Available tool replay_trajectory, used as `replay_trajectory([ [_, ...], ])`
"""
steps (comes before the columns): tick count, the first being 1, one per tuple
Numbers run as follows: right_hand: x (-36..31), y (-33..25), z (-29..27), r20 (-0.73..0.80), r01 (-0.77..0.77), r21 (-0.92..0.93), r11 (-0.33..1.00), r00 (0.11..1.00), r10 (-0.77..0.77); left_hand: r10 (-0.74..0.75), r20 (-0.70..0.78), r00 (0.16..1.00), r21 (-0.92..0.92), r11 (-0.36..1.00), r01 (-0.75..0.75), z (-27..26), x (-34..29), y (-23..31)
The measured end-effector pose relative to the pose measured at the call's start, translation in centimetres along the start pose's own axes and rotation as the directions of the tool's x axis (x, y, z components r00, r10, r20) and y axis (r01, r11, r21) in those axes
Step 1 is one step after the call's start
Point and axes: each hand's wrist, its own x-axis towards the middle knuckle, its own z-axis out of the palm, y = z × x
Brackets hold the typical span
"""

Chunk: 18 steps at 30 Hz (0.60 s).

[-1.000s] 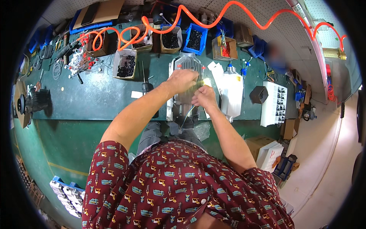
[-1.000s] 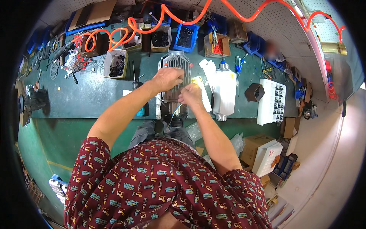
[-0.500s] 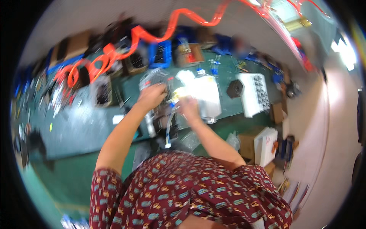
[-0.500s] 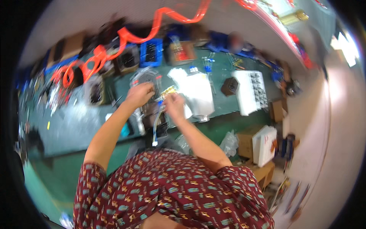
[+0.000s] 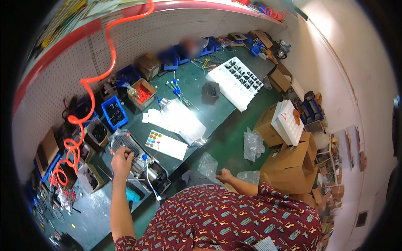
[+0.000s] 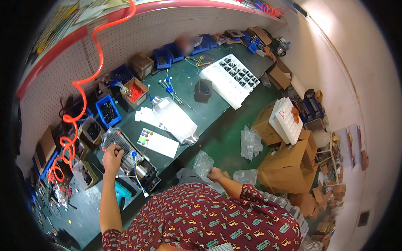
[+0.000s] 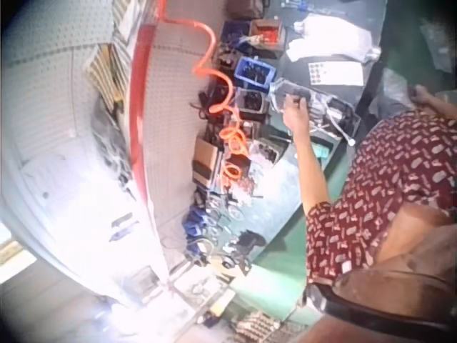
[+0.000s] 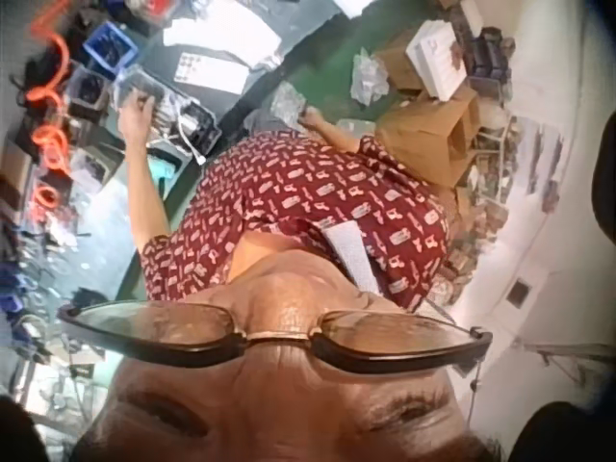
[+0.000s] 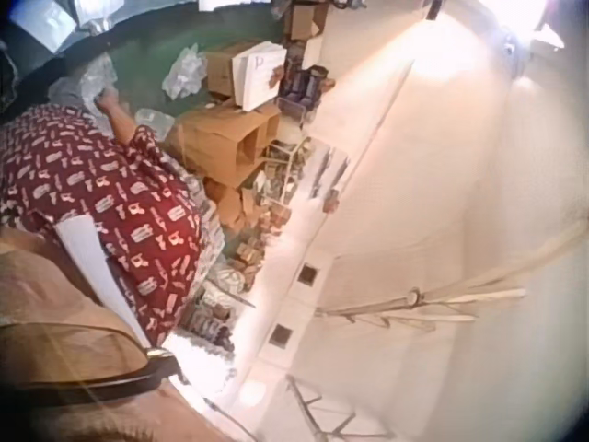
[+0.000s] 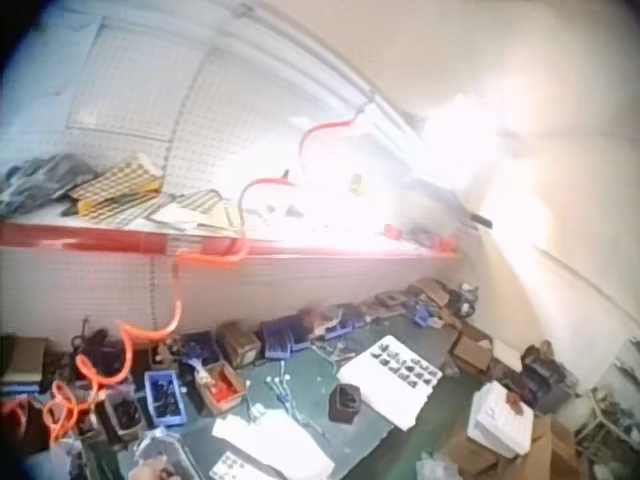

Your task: The person assembles an electronic device by applying adhesive labels to a translucent plastic housing, attaching a metal heatsink, and securing components with a cordless drill. They handle wires, a black plastic base, and fasteners, then place the assembled unit into a cardboard box.

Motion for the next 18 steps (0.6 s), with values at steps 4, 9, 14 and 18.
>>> replay_trajectory([
  [4,4.2,5.9,-3.0,-0.332,0.015,-0.095,0.995,0.942,-0.046,-0.057,0.048,0.997,-0.049,0.997,0.059,0.1,0.3,-1.1],
  [9,16.4,6.8,-16.8,-0.804,0.300,0.208,0.931,0.595,-0.012,-0.130,-0.185,0.974,-0.081,0.990,0.116,0.5,0.1,3.2],
  [14,33.9,9.0,-35.6,-0.724,0.455,0.631,0.628,0.637,0.266,-0.278,-0.341,0.898,-0.099,0.961,0.260,9.3,0.4,12.3],
  [18,41.5,5.3,-45.2,-0.528,0.479,0.849,0.223,0.784,0.326,-0.292,-0.071,0.954,-0.111,0.953,0.283,17.5,0.6,21.5],
])
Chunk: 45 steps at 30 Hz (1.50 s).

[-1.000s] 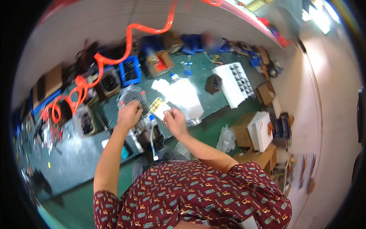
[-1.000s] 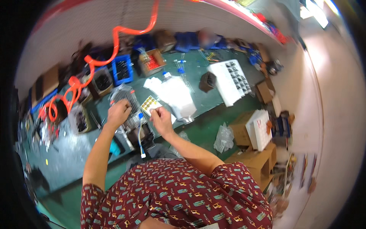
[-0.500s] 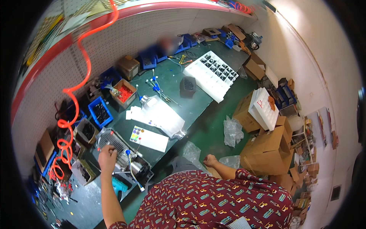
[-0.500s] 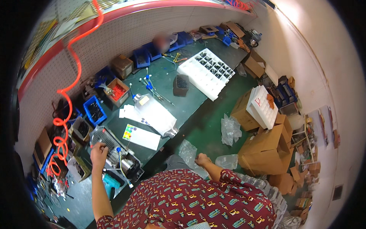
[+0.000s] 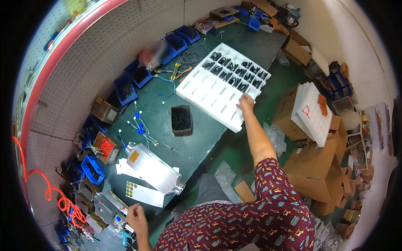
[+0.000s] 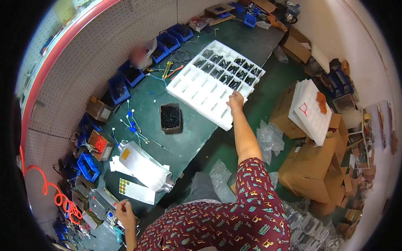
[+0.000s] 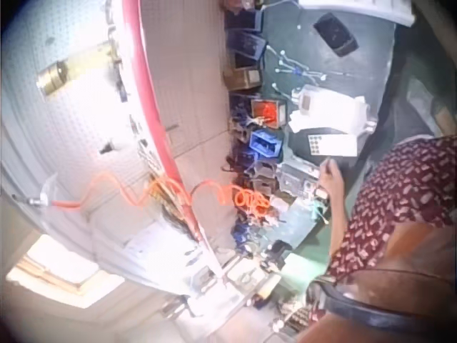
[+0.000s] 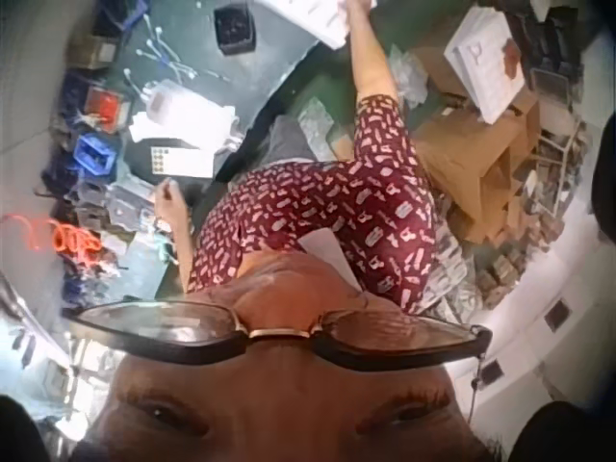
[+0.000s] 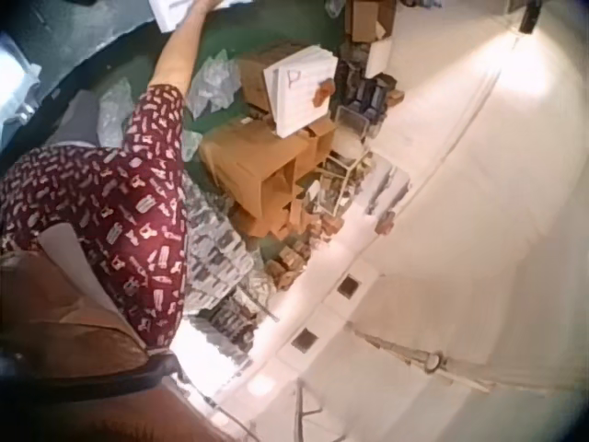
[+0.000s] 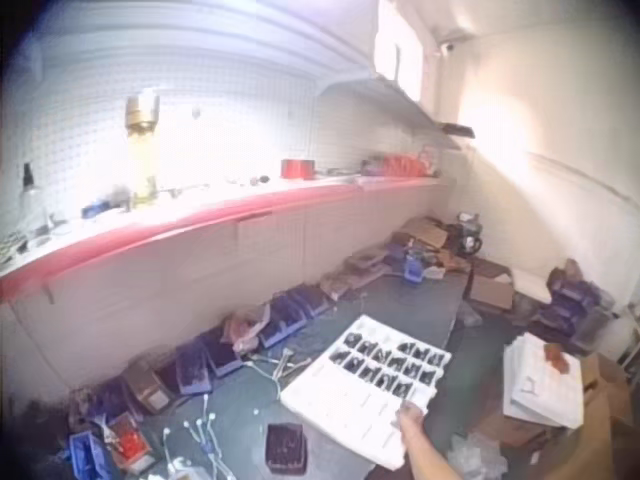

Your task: The person assembles an electronic device by applying adhesive labels to a translucent plastic housing, attaching a metal heatsink, and securing components with a cordless drill. They handle wires, a black plastic base, and fasteners, then place the assembled unit into a cardboard box.

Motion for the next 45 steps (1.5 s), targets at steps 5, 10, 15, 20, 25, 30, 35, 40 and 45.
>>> replay_trajectory([
  [5,7.0,-2.4,3.0,0.095,-0.225,-0.086,0.970,0.968,0.233,-0.127,0.140,0.982,-0.047,0.990,0.134,5.3,-2.4,3.2],
  [10,12.7,0.4,1.3,-0.180,0.057,0.322,0.945,0.984,0.002,-0.221,0.215,0.951,-0.093,0.965,0.245,8.1,-1.5,3.8],
  [15,7.6,-4.3,0.6,-0.057,0.058,0.665,0.744,0.998,-0.026,-0.112,0.186,0.976,-0.114,0.984,0.135,10.2,-0.1,5.9],
  [20,-9.1,-11.8,3.1,0.597,-0.395,0.590,0.704,0.801,-0.051,0.092,0.258,0.962,-0.036,0.996,-0.086,11.7,3.9,13.1],
  [25,-26.7,-12.0,4.7,0.911,-0.714,0.286,0.639,0.409,0.048,0.311,0.319,0.895,-0.583,0.809,-0.074,11.0,7.0,17.7],
  [30,-41.1,-11.0,5.7,0.982,-0.626,0.011,0.780,0.152,0.108,0.351,0.382,0.855,-0.784,0.614,0.098,5.4,2.2,13.6],
  [35,-51.6,-7.7,6.7,0.964,-0.559,-0.133,0.819,0.120,0.239,0.103,0.108,0.989,-0.799,0.601,0.024,-1.4,-4.3,4.9],
  [40,-59.8,-5.2,6.9,0.937,-0.467,-0.255,0.847,0.099,0.336,0.383,-0.226,0.896,-0.197,0.883,-0.427,-8.0,-10.5,-0.5],
  [45,-64.9,-4.4,7.9,0.904,-0.412,-0.409,0.814,-0.062,0.423,0.577,0.095,0.811,0.096,0.806,-0.584,-13.7,-13.9,-3.2],
])
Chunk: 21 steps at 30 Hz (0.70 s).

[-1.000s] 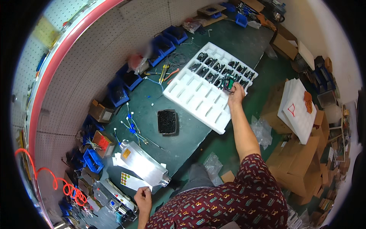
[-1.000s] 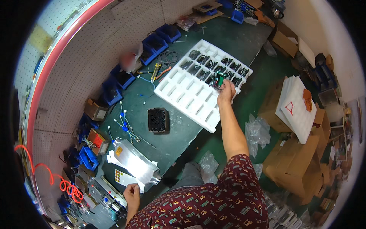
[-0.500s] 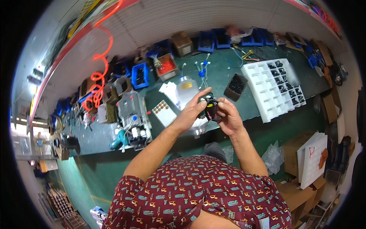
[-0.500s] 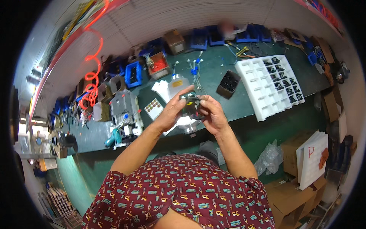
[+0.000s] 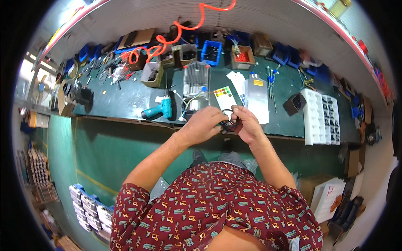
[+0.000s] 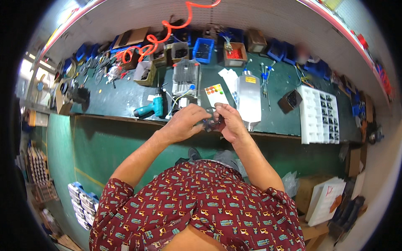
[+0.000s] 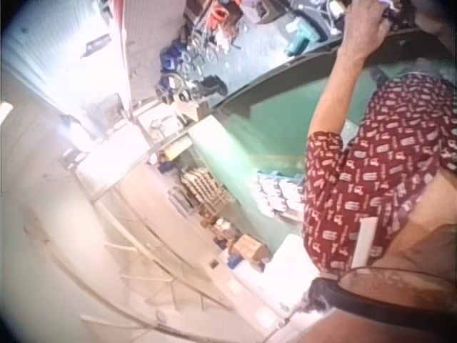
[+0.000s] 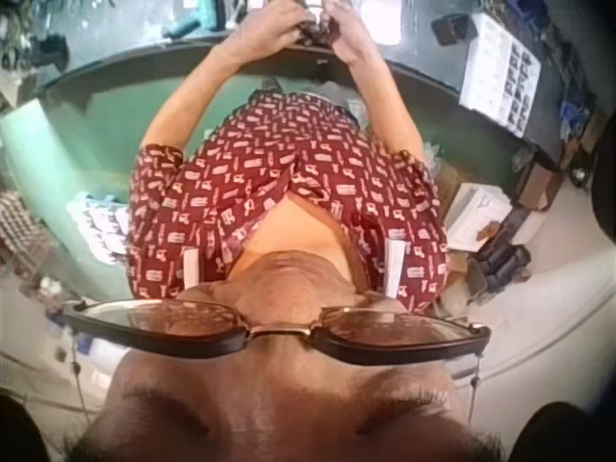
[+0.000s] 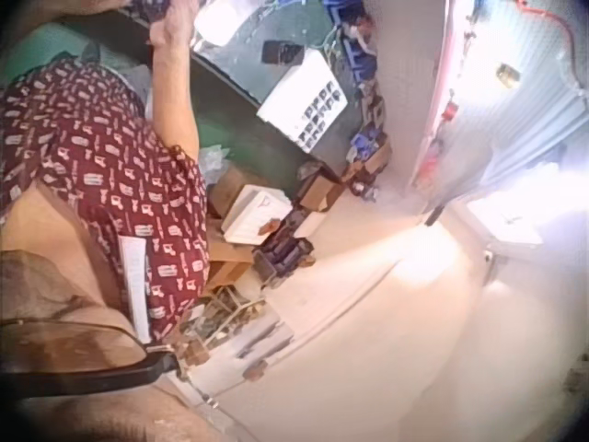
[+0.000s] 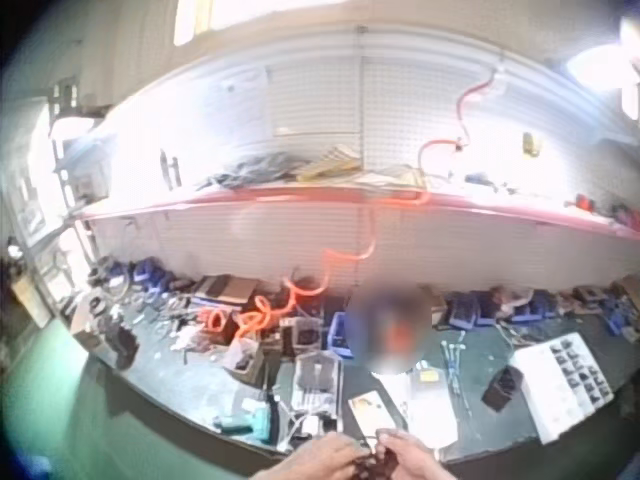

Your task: The person assembles an electronic device by applying adhesive labels to a translucent plastic housing, attaching a metal heatsink, and securing components with a cordless drill. They handle wires, a black plastic base, and fasteners, then place the assembled unit into a cardboard box.

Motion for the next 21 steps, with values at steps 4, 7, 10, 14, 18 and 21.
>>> replay_trajectory([
  [4,-0.1,0.8,2.1,-0.028,-0.140,-0.220,0.965,0.990,0.138,-0.150,0.058,0.987,-0.027,0.988,0.152,-1.1,-3.3,0.5],
  [7,-1.4,-1.0,5.1,0.528,0.569,-0.816,0.103,0.806,-0.267,-0.322,0.042,0.946,-0.208,0.923,0.323,-1.3,-5.5,1.1],
  [10,-0.6,-1.2,6.8,0.837,0.847,-0.529,0.052,0.531,-0.131,-0.450,0.093,0.888,-0.645,0.652,0.398,-1.7,-6.5,0.6],
  [14,0.7,-4.4,10.0,0.905,0.904,-0.425,-0.058,0.423,-0.041,-0.468,0.171,0.867,-0.679,0.582,0.447,-5.1,-5.3,1.2],
  [18,0.9,-7.2,12.0,0.877,0.871,-0.465,-0.159,0.478,0.052,-0.418,0.155,0.895,-0.281,0.850,0.446,-11.4,-2.0,3.4],
  [21,0.7,-10.6,14.0,0.867,0.889,-0.426,-0.167,0.454,0.204,-0.279,0.109,0.954,-0.085,0.954,0.289,-14.9,-1.8,4.0],
])
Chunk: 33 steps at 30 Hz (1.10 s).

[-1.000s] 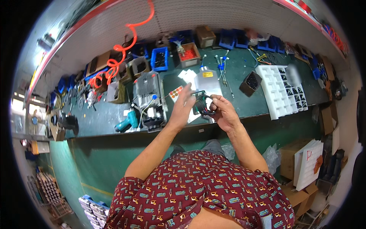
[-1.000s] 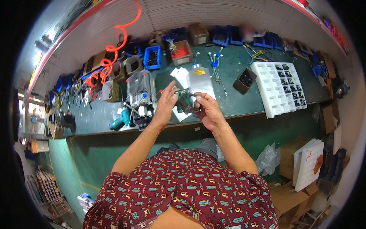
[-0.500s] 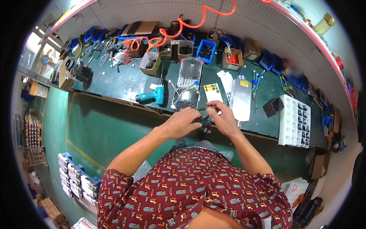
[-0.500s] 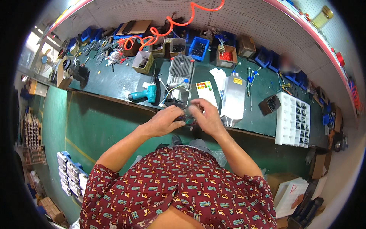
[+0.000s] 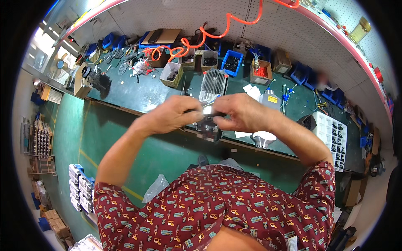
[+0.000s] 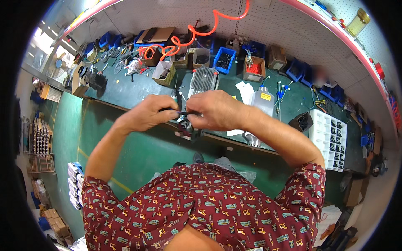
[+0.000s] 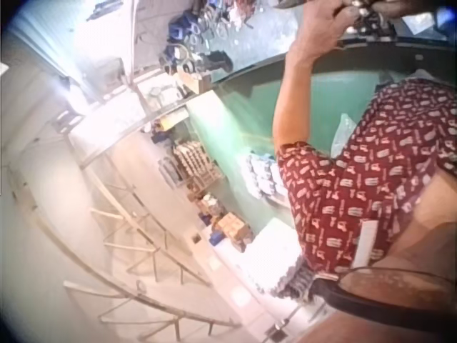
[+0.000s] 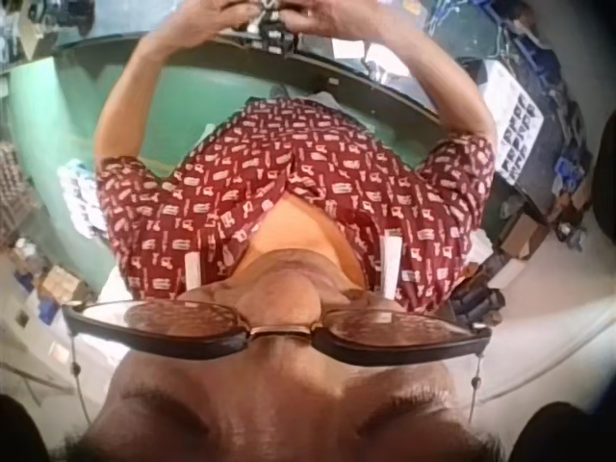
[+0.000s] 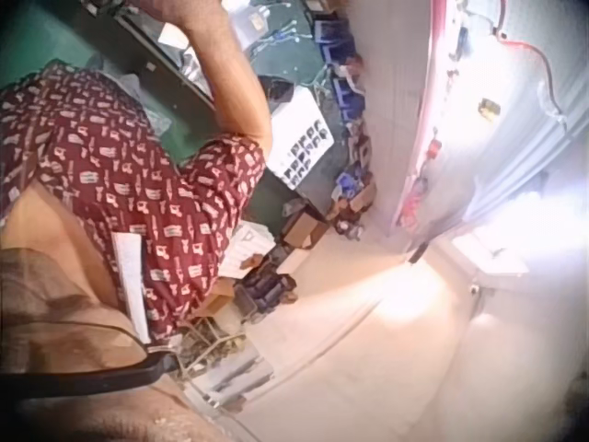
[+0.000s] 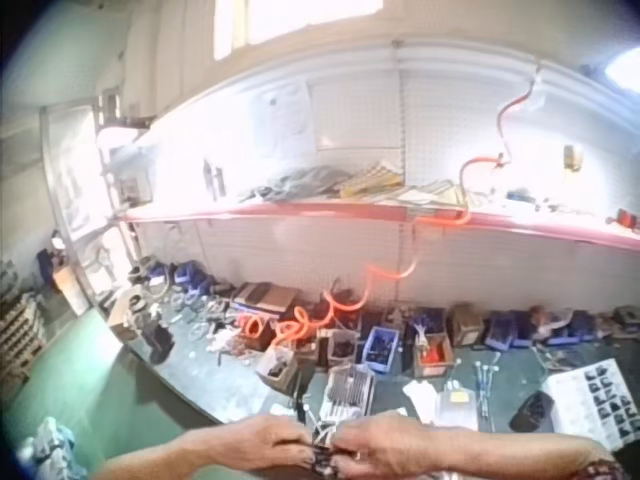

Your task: The person assembles an electronic device by applying adhesive labels to a translucent plastic housing, attaching a metal heatsink, and securing components with a cordless drill. They handle wires, a black plastic base, and fasteners, then place the assembled unit into a cardboard box.

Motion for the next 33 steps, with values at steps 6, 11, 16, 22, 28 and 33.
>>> replay_trajectory([
  [6,-1.0,1.0,-4.8,0.259,-0.113,0.520,0.847,0.965,-0.030,-0.007,-0.094,0.996,0.020,1.000,0.009,-3.5,-1.7,2.6],
  [11,-3.0,0.9,-6.2,0.336,-0.236,0.583,0.778,0.941,0.034,-0.071,-0.119,0.990,-0.016,0.997,0.070,-4.0,-2.7,2.7],
  [16,-5.3,2.7,-7.1,0.353,-0.322,0.671,0.668,0.931,0.095,-0.171,-0.181,0.969,-0.060,0.985,0.163,-4.5,-4.2,1.4],
  [22,-6.8,5.5,-3.7,0.341,-0.416,0.844,0.339,0.903,0.260,-0.219,-0.292,0.931,0.038,0.970,0.240,-2.6,-4.4,-2.7],
  [28,-5.3,5.5,2.1,0.225,-0.216,0.973,-0.076,0.832,0.508,0.144,-0.442,0.885,0.327,0.945,0.009,3.6,1.4,3.7],
  [33,-4.1,4.1,5.0,0.297,-0.108,0.932,-0.345,0.772,0.562,0.069,-0.369,0.927,0.335,0.940,0.063,7.8,3.7,3.1],
])
